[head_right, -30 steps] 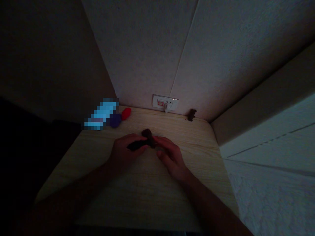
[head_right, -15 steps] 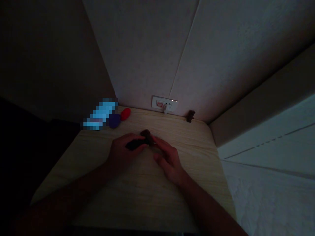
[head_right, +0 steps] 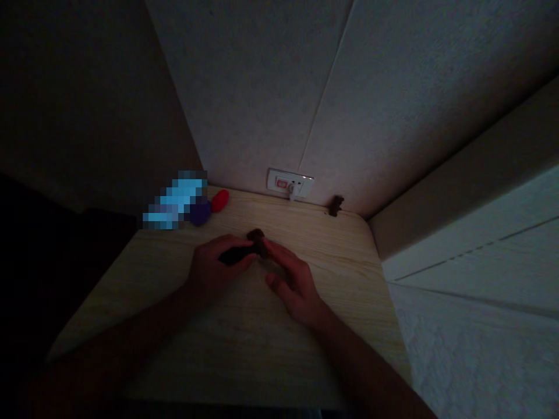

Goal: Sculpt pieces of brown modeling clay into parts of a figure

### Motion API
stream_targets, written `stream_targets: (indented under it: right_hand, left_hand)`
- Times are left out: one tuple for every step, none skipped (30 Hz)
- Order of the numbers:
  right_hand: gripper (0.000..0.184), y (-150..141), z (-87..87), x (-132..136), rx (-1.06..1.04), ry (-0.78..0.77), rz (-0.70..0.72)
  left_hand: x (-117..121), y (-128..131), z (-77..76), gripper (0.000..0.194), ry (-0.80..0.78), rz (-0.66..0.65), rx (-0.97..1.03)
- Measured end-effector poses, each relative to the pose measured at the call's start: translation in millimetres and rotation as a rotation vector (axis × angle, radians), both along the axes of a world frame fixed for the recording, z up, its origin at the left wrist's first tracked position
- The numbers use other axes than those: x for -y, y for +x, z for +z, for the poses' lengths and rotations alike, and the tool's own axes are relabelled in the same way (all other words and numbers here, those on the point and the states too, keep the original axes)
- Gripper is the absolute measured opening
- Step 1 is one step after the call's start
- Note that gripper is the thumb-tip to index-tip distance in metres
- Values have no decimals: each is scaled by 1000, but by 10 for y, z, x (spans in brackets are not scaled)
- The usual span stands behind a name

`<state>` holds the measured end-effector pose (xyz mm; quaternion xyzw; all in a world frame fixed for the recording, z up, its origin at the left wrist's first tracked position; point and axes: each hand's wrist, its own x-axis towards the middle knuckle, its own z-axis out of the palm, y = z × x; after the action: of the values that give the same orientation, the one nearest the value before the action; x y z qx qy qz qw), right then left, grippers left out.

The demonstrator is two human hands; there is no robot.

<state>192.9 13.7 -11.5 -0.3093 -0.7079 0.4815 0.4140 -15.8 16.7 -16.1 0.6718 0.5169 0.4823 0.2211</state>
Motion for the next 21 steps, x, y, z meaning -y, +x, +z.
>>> stream_targets:
  right_hand:
    - [51,-2,-8,-2,2,4,0]
    - [52,-3,-16,-3,2,7,1]
    - [52,-4,-24,-4,-1,7,1]
    - [52,-5,-31,-4,-7,4,3]
    - [52,-5,-37,-4,-14,0,6]
    - [53,-6,-41,-4,-23,-4,10]
    - [53,-7,-44,-3,-33,-11,16]
    - [53,-8,-44,-2,-42,-21,22]
    - [53,-10,-42,-1,-51,-36,26]
    - [52,-13,-38,1,-60,-52,27]
    - [51,-17,-32,3,-73,-68,25]
    - [51,-23,-24,6,-89,-83,21]
    - [50,-29,-16,9,-107,-99,17]
    - [50,-36,-7,12,-126,-113,14]
    - [50,-43,1,15,-145,-125,13]
    - [51,-49,7,18,-160,-137,13]
    - [52,-53,12,19,-169,-147,14]
    - [53,-57,16,19,-173,-152,13]
    - [53,-58,19,18,-174,-155,14]
    - [52,-58,20,15,-173,-153,15]
    - [51,-57,21,12,-170,-151,17]
  left_hand:
    - [2,1,-1,21,-7,4,-1]
    - [3,3,0,21,-16,15,0]
    - [4,5,1,21,-26,26,2]
    - [3,7,2,21,-31,34,6]
    - [2,9,4,21,-34,36,9]
    - [-2,10,6,21,-36,38,12]
    - [-6,12,7,21,-39,39,13]
    - [-10,13,7,20,-40,38,13]
    - [-14,14,7,19,-39,37,10]
    - [-17,15,6,19,-38,37,8]
    - [-19,15,5,19,-38,38,7]
    - [-19,16,3,19,-37,36,5]
    - [-18,17,2,20,-35,30,3]
    - [-15,18,1,20,-34,23,0]
    - [-12,18,1,20,-34,13,-3]
    - [-10,18,1,20,-31,5,-6]
    - [-7,18,1,20,-28,-4,-9]
    - [-5,17,2,20,-24,-14,-11]
    - [-4,16,3,20,-20,-18,-12]
    - [-4,14,3,20,-18,-23,-14]
    - [-4,13,3,20,-16,-25,-15]
